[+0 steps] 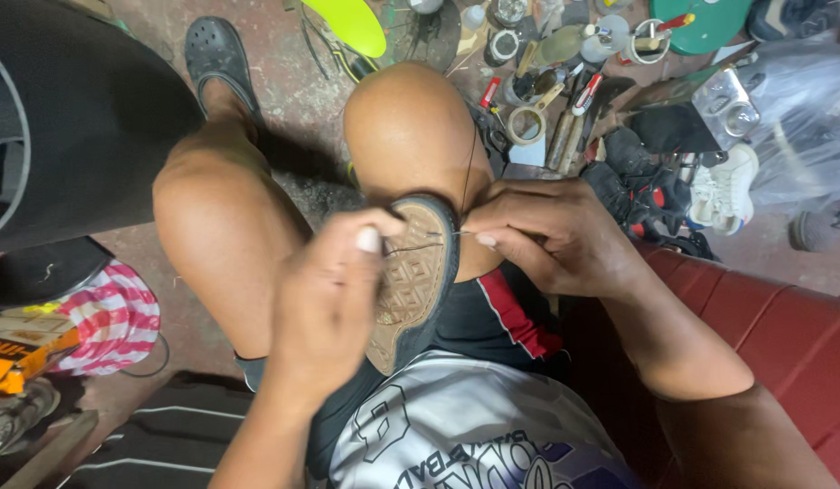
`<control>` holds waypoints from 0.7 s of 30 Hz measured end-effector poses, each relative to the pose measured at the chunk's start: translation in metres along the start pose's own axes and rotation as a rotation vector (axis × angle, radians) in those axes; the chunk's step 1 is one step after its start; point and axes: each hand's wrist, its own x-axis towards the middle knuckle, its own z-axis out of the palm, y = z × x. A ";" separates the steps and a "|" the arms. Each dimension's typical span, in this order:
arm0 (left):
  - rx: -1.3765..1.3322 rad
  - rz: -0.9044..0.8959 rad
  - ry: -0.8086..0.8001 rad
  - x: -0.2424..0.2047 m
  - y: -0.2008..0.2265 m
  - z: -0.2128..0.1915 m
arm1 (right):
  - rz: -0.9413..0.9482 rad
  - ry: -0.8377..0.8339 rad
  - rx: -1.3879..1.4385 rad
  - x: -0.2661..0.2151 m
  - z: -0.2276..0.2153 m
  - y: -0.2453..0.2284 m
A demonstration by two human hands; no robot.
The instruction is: The person is sewing the sole of a black shoe using a needle and thread. They repeatedly push the needle through the sole and pull the thread tight to secure the stitching.
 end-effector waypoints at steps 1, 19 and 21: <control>0.031 0.044 -0.003 0.002 0.006 0.003 | -0.006 -0.004 -0.033 0.002 0.000 -0.001; -0.178 -0.256 -0.119 0.016 0.021 0.015 | 0.047 0.013 -0.473 -0.011 0.013 -0.014; -0.187 -0.239 -0.114 0.013 0.021 0.016 | 0.062 -0.001 -0.459 -0.012 0.014 -0.020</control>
